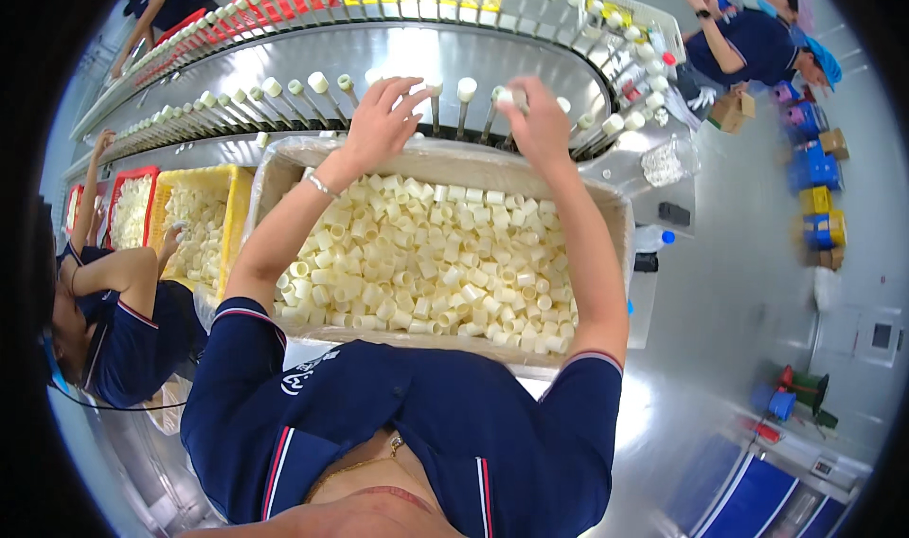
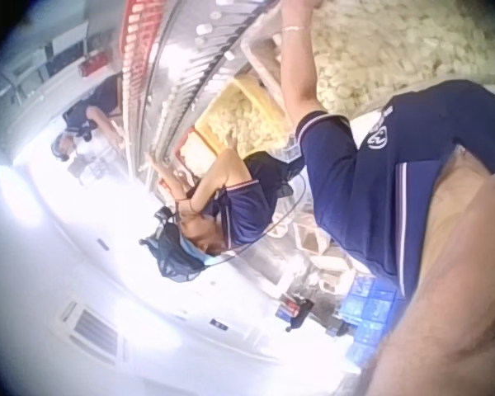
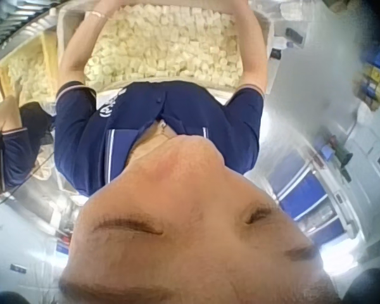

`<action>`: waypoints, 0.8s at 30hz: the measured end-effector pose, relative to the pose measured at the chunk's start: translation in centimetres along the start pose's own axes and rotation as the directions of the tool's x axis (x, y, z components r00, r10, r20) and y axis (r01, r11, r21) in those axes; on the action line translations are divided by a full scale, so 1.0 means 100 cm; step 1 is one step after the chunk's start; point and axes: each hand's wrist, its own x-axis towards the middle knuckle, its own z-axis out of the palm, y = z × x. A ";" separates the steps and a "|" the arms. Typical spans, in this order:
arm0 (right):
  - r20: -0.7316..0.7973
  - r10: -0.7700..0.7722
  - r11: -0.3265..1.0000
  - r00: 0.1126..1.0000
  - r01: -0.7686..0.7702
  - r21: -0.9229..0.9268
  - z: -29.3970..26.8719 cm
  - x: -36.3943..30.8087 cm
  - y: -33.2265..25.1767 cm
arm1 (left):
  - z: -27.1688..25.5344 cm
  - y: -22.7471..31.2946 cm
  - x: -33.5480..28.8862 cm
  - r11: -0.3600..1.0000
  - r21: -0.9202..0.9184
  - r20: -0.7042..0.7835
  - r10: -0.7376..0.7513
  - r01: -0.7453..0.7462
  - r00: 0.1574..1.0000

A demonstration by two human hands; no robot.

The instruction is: Manual assembly of small white plastic cylindrical components onto a circular rotating conveyor line.

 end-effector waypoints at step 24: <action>0.821 0.118 0.936 0.559 0.213 -0.280 0.056 -0.146 0.023 | 0.021 0.061 -0.080 0.570 -0.590 0.633 -0.112 0.571 0.766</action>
